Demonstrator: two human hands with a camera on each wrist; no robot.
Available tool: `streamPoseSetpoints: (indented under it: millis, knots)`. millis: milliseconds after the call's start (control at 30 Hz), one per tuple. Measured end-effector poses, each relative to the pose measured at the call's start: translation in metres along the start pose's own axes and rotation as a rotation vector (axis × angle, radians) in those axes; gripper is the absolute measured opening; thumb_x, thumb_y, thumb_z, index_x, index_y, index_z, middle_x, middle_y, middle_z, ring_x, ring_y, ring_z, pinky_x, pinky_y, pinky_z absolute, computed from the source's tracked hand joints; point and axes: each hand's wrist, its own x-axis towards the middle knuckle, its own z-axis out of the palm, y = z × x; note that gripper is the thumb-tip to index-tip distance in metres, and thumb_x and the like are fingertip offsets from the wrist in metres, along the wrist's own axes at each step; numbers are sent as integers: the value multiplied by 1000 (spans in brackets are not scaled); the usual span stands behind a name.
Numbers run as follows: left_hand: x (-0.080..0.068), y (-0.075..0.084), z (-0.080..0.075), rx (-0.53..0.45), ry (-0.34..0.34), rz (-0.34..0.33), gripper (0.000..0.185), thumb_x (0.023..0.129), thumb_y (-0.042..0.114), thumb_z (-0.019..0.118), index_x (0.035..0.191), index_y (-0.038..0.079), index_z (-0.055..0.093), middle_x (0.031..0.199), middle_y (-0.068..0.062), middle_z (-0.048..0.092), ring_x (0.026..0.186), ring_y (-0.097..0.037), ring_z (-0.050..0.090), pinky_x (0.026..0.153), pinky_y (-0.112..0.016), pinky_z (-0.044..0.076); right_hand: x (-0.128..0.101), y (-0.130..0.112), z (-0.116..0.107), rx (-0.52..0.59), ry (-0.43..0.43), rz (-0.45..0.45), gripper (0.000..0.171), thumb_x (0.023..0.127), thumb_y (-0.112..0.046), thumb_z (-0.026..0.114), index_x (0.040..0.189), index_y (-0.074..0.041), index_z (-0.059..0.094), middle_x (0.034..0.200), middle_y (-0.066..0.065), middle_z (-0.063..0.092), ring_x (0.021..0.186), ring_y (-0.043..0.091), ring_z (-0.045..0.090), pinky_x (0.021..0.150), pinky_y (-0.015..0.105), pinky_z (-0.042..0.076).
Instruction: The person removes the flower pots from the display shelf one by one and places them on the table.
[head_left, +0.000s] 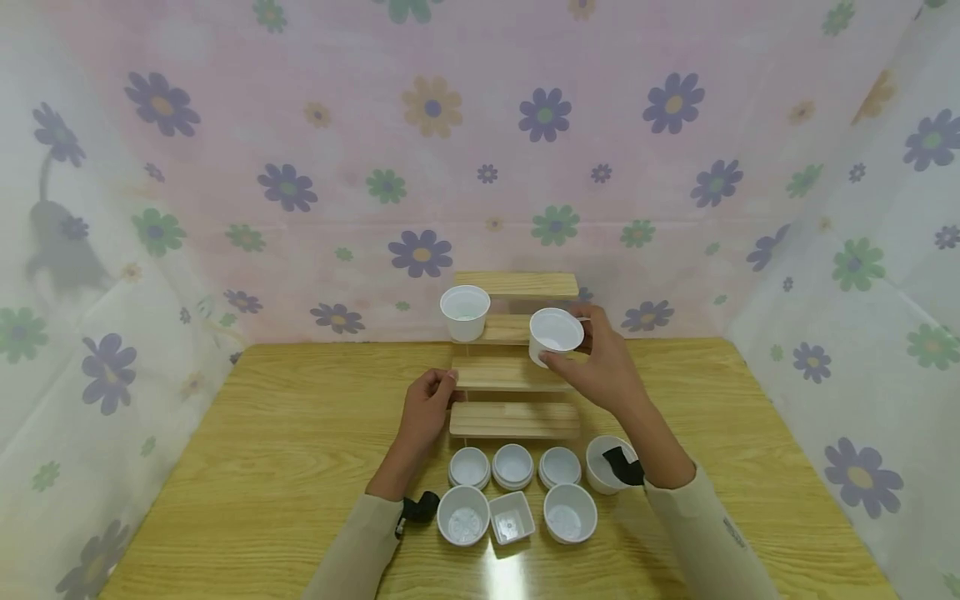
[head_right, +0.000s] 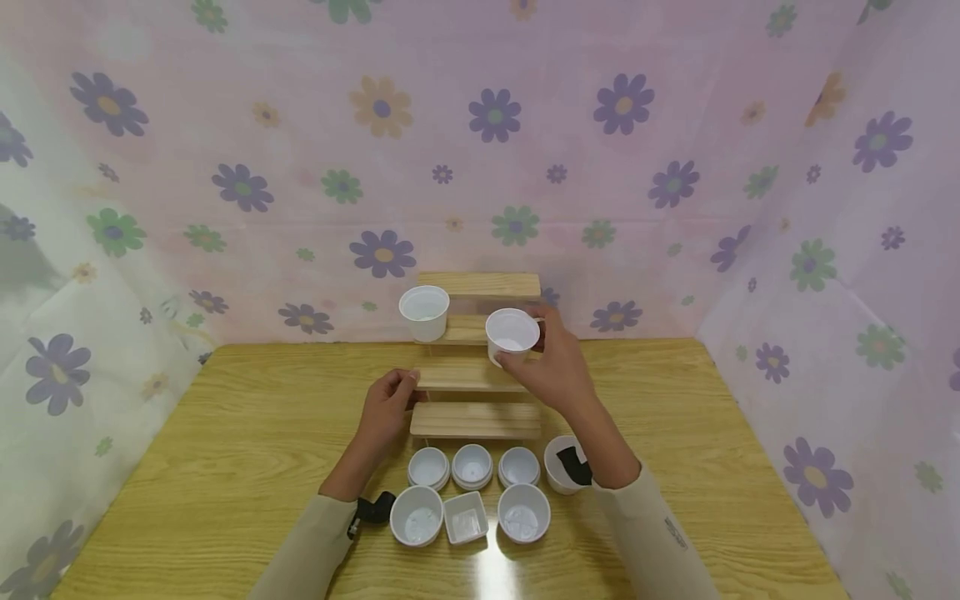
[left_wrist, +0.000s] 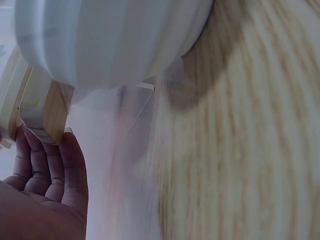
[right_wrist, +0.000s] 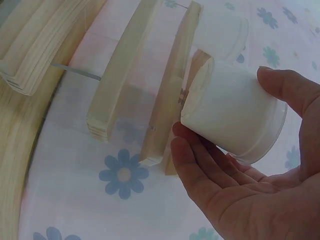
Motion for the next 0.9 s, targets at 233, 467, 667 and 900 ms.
streamPoseSetpoints:
  millis: [233,467,667,900]
  knots:
    - [2,0,0,-2,6,8,25,110,25,61,103,2,67,95,-11,73,86,-20,74,85,-27,58,-14,0,-8,15,12,-3,77,90,-19,88,148,-2,41,126,21,67,116,36,70,101,53,56]
    - [2,0,0,-4,4,6,27,111,26,60,103,1,67,97,-13,73,87,-20,74,85,-26,58,-27,3,-14,15,9,10,76,91,-18,87,148,-3,40,128,21,66,120,37,68,104,55,54]
    - [2,-1,1,-9,3,-7,24,111,24,61,105,1,67,96,-11,73,86,-19,73,84,-26,58,-38,8,-18,10,9,-2,76,90,-15,87,147,0,40,131,21,65,122,36,67,104,53,54]
    - [1,-1,1,-14,4,-8,23,110,23,62,105,1,68,94,-11,74,85,-20,74,84,-28,59,-51,17,-21,5,-6,7,74,89,-9,86,145,1,39,134,22,62,121,36,65,102,54,54]
